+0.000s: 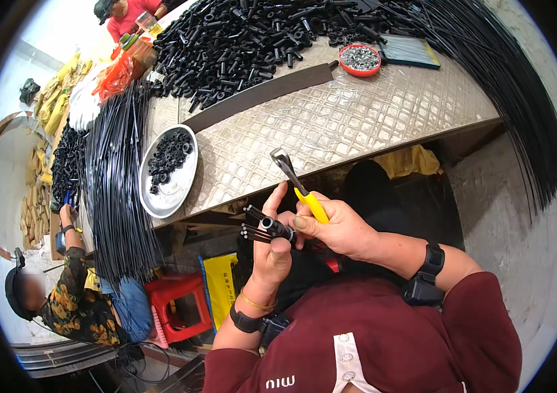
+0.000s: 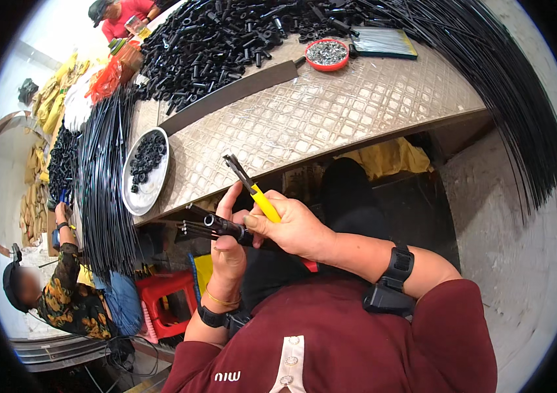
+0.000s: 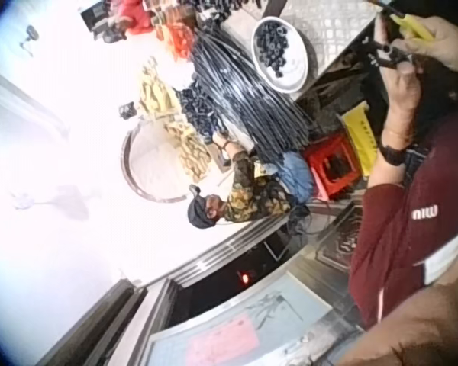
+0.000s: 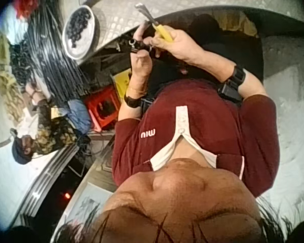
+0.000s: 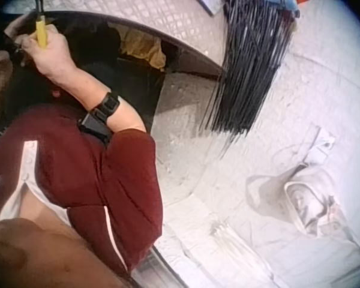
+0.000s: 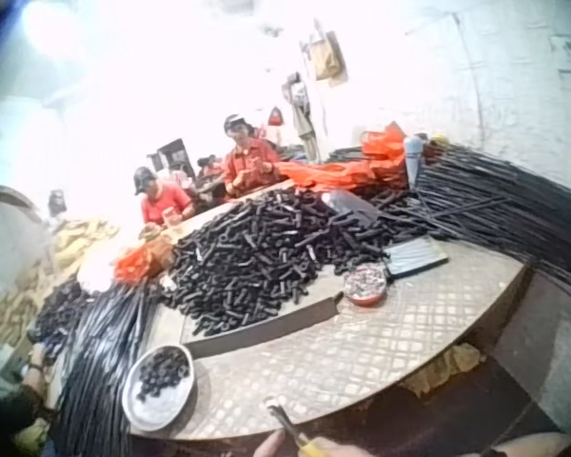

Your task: Assembling thin black rods into a plastic joint housing using spacers and pliers.

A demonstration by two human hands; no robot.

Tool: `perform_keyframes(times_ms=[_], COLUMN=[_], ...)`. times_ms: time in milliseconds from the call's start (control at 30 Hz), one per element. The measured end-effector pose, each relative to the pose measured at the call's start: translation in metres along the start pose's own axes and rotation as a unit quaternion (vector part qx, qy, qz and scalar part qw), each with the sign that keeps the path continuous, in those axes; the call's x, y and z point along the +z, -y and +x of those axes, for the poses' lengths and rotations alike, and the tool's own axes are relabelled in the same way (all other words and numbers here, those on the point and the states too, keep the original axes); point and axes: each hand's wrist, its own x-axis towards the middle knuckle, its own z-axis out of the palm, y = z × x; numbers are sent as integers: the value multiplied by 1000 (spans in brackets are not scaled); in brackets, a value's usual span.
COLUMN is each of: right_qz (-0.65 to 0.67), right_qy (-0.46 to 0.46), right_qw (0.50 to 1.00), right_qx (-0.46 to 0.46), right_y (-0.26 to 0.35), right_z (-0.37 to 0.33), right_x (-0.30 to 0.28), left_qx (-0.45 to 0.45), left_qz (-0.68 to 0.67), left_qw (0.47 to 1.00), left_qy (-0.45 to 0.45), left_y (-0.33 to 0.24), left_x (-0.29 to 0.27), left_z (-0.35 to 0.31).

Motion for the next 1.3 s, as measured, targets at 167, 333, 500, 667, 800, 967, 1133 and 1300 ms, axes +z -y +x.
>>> perform_keyframes(times_ms=[167, 333, 500, 667, 800, 967, 1133, 1300], right_qz=[-2, 5, -6, -31, -77, -113, -168, -269], right_qy=[-7, 8, 2, -30, -65, -74, -74, -5], right_qw=[1000, 999, 999, 999, 993, 989, 971, 945], right_qx=[17, 48, 38, 3, -55, -65, -152, -187], right_y=[4, 4, 7, 6, 2, 3, 2, 6], right_z=[-2, -3, -5, -6, -7, -8, -5, 3], right_x=[1, -2, 0, 5, 8, 9, 9, 0], left_qx=[-3, -5, -6, 3, 8, 14, 29, 25], left_qz=[8, 7, 19, 39, 66, 74, 99, 51], left_qw=[1000, 1000, 1000, 999, 998, 997, 994, 998], left_qy=[-11, -19, -18, -21, -23, -16, -37, -15], left_y=[-1, 0, -2, -1, 0, 0, -2, 1], left_x=[3, 4, 5, 5, 5, 5, 9, 2], left_z=[0, -1, -1, -2, -1, 2, 3, 5])
